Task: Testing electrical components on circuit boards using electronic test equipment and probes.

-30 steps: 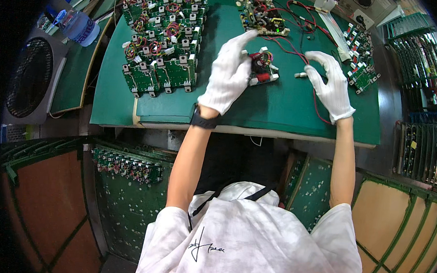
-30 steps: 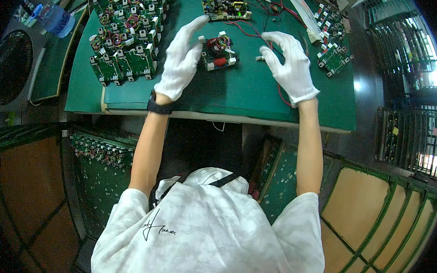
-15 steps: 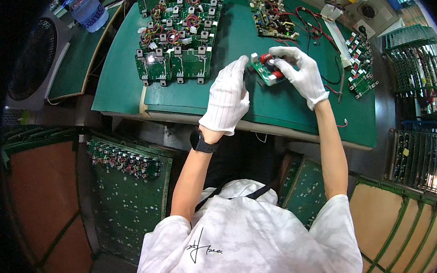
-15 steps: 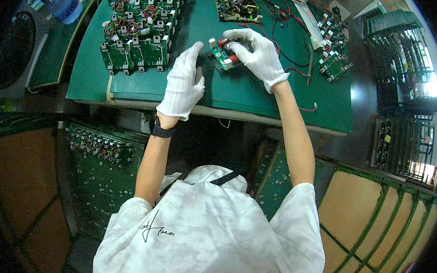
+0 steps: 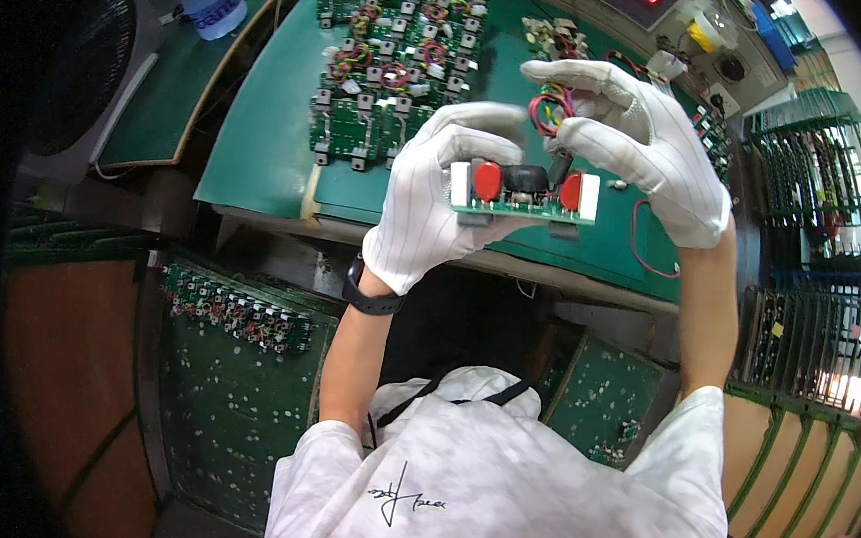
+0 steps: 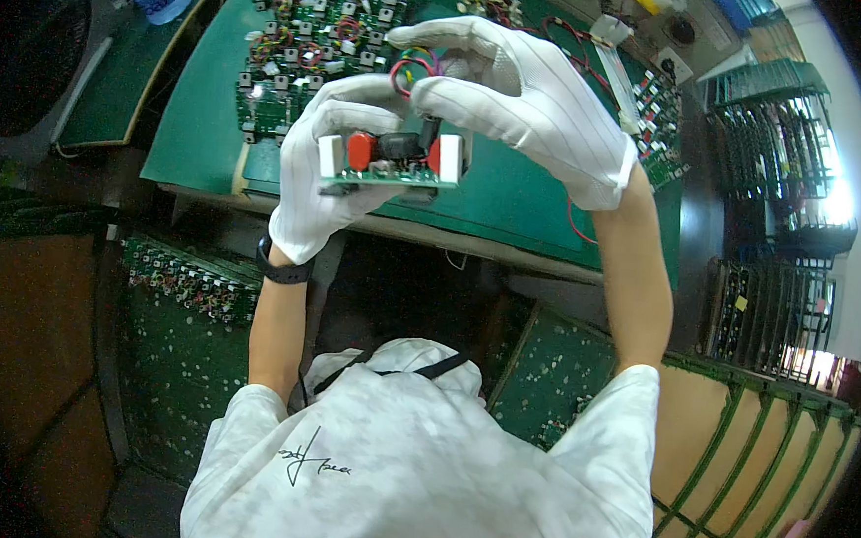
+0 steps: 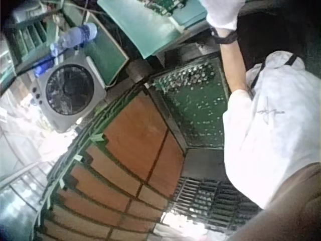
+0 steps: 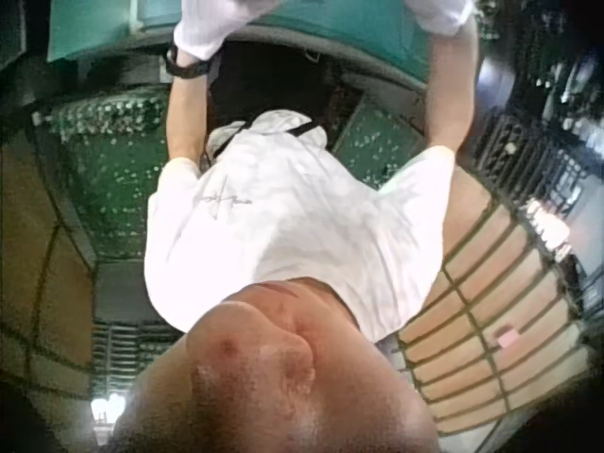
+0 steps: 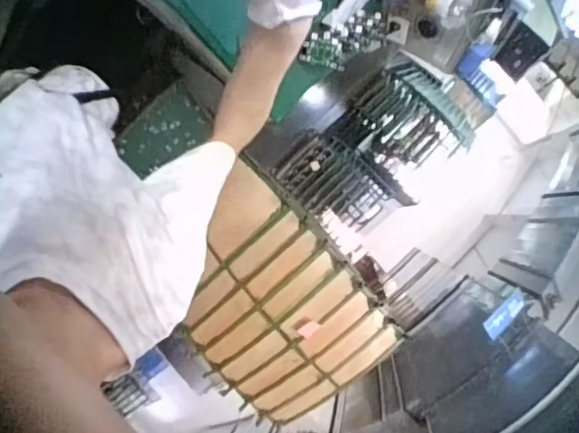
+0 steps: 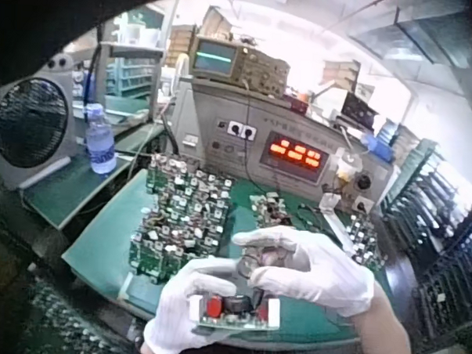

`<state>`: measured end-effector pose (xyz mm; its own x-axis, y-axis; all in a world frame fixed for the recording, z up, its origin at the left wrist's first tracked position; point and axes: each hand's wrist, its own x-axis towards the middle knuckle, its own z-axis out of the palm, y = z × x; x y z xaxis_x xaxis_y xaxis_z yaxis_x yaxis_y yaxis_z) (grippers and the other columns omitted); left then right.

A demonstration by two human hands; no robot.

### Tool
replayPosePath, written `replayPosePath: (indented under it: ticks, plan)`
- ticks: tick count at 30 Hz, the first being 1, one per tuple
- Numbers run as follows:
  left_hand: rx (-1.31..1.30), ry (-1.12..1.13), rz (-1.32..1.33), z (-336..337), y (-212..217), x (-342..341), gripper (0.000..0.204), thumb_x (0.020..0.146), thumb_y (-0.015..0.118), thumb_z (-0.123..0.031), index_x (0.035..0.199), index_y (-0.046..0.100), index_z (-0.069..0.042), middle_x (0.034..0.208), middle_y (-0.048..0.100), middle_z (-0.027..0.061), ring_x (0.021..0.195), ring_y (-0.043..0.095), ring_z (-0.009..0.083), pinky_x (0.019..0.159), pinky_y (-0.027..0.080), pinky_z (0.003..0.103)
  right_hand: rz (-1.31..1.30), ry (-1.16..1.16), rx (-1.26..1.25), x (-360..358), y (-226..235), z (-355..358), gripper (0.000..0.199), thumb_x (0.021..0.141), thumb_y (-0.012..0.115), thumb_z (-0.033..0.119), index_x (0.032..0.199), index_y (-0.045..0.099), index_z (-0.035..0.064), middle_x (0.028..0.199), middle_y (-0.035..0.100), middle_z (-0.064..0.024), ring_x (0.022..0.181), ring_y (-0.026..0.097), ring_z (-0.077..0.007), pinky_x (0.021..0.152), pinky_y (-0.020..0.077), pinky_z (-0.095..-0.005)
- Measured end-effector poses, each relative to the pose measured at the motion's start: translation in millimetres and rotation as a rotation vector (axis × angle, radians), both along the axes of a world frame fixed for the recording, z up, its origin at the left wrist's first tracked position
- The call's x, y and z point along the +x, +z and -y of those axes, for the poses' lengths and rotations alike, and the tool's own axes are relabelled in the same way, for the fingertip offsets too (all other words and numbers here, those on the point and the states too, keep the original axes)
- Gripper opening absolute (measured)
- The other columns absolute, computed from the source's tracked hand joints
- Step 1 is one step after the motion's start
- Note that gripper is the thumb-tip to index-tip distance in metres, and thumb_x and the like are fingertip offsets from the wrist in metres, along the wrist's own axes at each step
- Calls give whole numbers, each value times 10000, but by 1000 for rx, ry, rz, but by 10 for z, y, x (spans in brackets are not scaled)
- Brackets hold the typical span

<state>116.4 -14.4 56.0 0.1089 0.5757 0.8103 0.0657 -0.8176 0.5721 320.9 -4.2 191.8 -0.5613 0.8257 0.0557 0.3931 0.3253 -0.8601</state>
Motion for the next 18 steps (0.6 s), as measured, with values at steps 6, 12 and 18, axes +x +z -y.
replayPosePath:
  ticks: [6, 12, 18]
  plan:
    - [-336, 99, -3, 186, 268, -553, 398, 754, 931, -190, 1050, 717, -33, 972, 729, 77, 857, 711, 160, 781, 566, 300, 101, 158, 171, -696, 151, -256, 426, 985, 687, 292, 1257, 649, -33, 1087, 732, -162, 930, 706, -203, 849, 577, -355]
    - [-656, 199, -78, 176, 300, -1202, 392, 789, 915, -200, 1057, 706, -5, 941, 731, 49, 826, 645, 81, 756, 544, 278, 144, 348, 469, -1297, 51, -448, 394, 959, 687, 320, 1163, 675, -18, 957, 737, -188, 873, 725, -318, 834, 584, -379]
    - [-708, 219, 169, -357, 314, -1658, 475, 845, 867, -300, 1123, 661, 26, 959, 718, 45, 813, 615, 85, 747, 515, 265, 352, 289, 685, -1859, -104, -1160, 513, 915, 726, 423, 1196, 669, -2, 959, 719, -209, 852, 707, -346, 804, 566, -400]
